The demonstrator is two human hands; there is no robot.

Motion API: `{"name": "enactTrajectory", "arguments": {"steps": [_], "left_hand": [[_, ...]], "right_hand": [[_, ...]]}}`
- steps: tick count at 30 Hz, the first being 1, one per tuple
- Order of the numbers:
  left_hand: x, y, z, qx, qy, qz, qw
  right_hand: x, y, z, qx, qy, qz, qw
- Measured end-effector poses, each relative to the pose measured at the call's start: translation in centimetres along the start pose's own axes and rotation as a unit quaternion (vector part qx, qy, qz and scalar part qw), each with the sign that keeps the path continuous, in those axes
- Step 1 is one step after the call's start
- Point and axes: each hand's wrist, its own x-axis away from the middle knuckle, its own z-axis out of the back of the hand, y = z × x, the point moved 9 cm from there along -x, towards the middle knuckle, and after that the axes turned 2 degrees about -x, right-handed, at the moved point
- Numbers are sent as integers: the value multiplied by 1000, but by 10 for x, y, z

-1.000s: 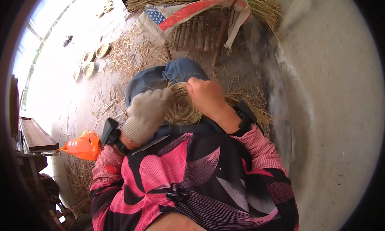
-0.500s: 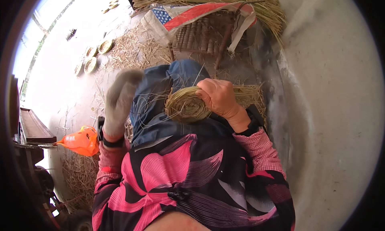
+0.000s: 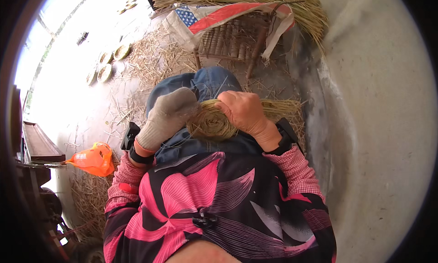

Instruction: Weaving a small circular object from straw.

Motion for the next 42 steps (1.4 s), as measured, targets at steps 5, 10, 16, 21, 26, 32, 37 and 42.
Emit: {"name": "enactTrajectory", "arguments": {"steps": [5, 10, 16, 21, 26, 32, 37, 42], "left_hand": [[-6, 21, -13, -156, 38, -56, 985], [5, 50, -51, -291, -117, -145, 938], [18, 45, -69, -420, -180, -121, 881], [16, 45, -56, -365, -280, -133, 878], [-11, 27, 67, 36, 172, -57, 983], [-32, 44, -6, -121, -16, -319, 940], [-91, -33, 35, 299, 97, -28, 949], [-78, -18, 54, 550, 41, -143, 822]], "right_hand": [[3, 5, -8, 52, -27, -56, 997], [9, 19, -17, 65, -54, -106, 991], [10, 23, -16, 25, -44, -132, 990], [5, 26, -5, 5, 7, -139, 990], [-14, 0, 17, 4, 40, 2, 999], [-35, -39, 13, 32, 15, 136, 990], [-46, -26, 17, -20, 28, 129, 991], [-19, 87, 16, -271, 22, -274, 922]]}}
